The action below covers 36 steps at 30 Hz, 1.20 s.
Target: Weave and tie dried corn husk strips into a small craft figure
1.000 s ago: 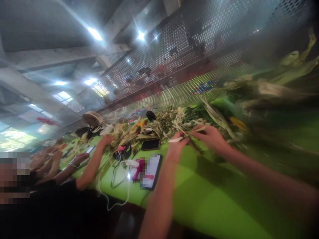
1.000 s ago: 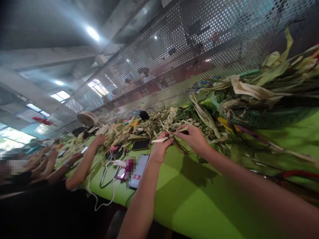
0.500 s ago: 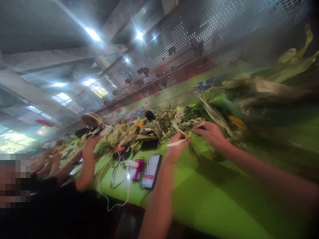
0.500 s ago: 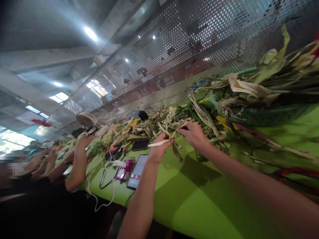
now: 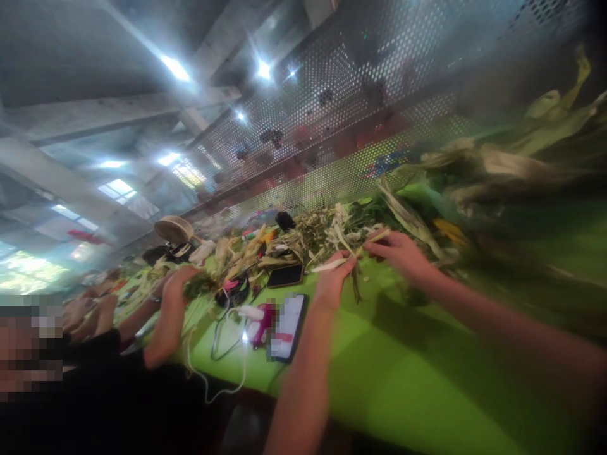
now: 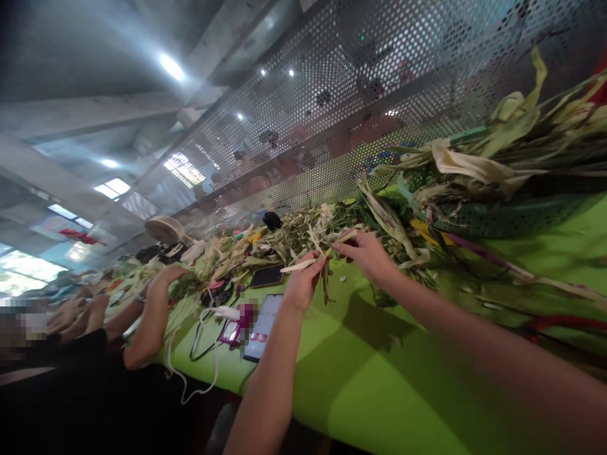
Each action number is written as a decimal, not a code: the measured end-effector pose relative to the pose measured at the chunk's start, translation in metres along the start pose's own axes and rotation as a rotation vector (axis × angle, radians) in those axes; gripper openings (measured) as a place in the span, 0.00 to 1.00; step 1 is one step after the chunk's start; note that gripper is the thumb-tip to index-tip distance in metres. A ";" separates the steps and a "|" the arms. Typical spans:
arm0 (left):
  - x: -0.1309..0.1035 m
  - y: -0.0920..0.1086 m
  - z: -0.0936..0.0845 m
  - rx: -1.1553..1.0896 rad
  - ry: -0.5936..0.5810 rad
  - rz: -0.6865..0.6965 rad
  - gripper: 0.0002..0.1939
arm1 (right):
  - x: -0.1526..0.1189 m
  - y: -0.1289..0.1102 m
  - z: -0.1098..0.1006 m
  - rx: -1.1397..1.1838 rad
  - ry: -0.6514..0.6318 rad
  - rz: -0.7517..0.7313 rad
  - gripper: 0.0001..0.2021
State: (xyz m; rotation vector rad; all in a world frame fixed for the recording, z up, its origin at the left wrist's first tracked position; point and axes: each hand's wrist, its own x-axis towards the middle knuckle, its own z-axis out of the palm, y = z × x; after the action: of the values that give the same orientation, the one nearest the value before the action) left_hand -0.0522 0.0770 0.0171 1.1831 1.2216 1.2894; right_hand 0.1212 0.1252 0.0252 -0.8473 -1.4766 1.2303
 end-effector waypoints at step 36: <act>0.001 0.000 0.011 0.280 -0.041 0.140 0.07 | 0.001 -0.005 -0.001 -0.462 -0.060 -0.232 0.04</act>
State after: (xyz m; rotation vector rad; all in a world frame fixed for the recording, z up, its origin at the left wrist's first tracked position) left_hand -0.0415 0.0785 0.0172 1.5118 1.3397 1.2148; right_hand 0.1224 0.1254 0.0302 -0.9104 -1.8875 0.7572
